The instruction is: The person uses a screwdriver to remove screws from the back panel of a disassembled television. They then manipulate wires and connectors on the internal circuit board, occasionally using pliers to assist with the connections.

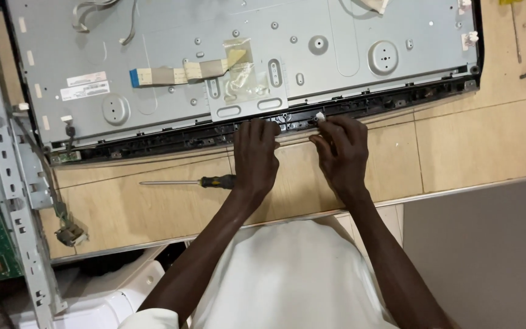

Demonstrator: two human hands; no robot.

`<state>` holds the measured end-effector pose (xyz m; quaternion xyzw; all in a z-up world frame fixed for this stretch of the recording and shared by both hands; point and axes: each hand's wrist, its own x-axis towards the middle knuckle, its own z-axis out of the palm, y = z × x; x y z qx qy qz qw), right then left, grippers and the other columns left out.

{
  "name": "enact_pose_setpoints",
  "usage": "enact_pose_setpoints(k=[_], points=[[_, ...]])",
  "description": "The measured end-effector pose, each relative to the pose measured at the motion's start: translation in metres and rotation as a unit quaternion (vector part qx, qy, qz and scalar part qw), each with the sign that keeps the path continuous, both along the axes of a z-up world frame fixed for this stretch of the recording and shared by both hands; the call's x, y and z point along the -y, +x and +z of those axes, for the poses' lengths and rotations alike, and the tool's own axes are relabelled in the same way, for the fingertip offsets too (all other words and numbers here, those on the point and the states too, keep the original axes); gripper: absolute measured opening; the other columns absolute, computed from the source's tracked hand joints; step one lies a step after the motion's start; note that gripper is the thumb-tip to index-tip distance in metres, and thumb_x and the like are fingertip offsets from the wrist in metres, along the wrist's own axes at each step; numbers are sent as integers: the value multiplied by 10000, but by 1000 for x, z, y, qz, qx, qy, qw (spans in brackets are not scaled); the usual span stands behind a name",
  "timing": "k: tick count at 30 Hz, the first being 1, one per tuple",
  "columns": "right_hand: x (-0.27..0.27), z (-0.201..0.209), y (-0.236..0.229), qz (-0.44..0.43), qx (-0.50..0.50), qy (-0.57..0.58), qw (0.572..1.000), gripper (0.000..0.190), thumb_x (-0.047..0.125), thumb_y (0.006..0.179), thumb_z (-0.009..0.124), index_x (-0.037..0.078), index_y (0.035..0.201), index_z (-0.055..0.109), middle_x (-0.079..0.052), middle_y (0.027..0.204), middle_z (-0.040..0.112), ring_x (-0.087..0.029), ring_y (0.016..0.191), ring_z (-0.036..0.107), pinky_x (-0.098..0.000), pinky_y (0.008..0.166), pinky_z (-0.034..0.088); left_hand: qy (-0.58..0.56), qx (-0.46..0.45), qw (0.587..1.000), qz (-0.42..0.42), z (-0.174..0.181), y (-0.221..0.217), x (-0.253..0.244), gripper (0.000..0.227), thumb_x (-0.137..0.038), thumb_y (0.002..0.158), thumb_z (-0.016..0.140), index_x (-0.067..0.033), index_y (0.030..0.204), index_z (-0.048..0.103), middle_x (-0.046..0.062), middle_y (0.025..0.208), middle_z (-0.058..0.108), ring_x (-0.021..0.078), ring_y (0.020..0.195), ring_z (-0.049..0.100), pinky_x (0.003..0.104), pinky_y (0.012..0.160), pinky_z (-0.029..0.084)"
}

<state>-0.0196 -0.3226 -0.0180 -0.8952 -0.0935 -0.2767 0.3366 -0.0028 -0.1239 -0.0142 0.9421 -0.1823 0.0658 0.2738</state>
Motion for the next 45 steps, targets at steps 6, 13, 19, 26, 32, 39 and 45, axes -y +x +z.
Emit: enact_pose_setpoints(k=[6, 13, 19, 26, 32, 39, 45], points=[[2, -5, 2, -1, -5, -20, 1000, 204, 245, 982, 792, 99, 1106, 722, -55, 1089, 628, -273, 1077, 619, -405, 992, 507, -15, 5, 1000, 0, 17, -2, 2, 271, 17, 892, 674, -135, 1050, 515, 49, 954, 443, 303, 916, 494, 426, 774, 392], [3, -5, 3, 16, 6, -45, 999, 245, 302, 1029, 726, 79, 1124, 693, -84, 1068, 598, -288, 1045, 600, -411, 973, 510, -12, 15, 1000, 1, 17, -2, 1, 258, 10, 901, 663, -134, 1051, 509, 47, 948, 434, 288, 909, 488, 415, 772, 381], [6, -8, 4, 41, 8, -44, 998, 272, 293, 1014, 747, 57, 1136, 687, -119, 1088, 593, -341, 1047, 597, -462, 957, 504, 25, -15, 1000, 0, 20, -3, 0, 281, -61, 875, 697, -119, 1065, 498, 71, 985, 449, 327, 930, 477, 451, 788, 383], [1, -2, 2, 27, -6, -49, 998, 335, 402, 1065, 658, 73, 1127, 662, -113, 1090, 572, -342, 1050, 584, -451, 969, 493, 20, -36, 999, 11, 6, -2, 3, 390, -65, 831, 788, -96, 1073, 484, 93, 993, 451, 343, 932, 493, 470, 807, 407], [-7, 8, 1, 28, -13, -44, 999, 319, 376, 1084, 644, 61, 1132, 635, -112, 1102, 540, -348, 1058, 575, -460, 970, 495, 122, 29, 992, 33, 11, 0, 5, 558, -86, 704, 911, -71, 1076, 494, 129, 999, 478, 328, 922, 534, 438, 783, 429], [-7, 6, 0, 31, -23, -52, 998, 303, 361, 1102, 631, 61, 1147, 612, -103, 1126, 505, -352, 1094, 546, -463, 980, 494, 143, 65, 987, 41, 16, 0, 7, 615, -7, 612, 945, -54, 1042, 508, 129, 976, 491, 316, 887, 552, 420, 759, 424], [-7, 7, 1, 43, -16, -64, 997, 313, 365, 1095, 633, 57, 1139, 594, -100, 1101, 491, -345, 1090, 544, -452, 992, 473, 122, 57, 990, 44, 6, 0, 9, 734, 39, 483, 960, -38, 1066, 522, 135, 986, 513, 339, 921, 582, 444, 817, 472]])
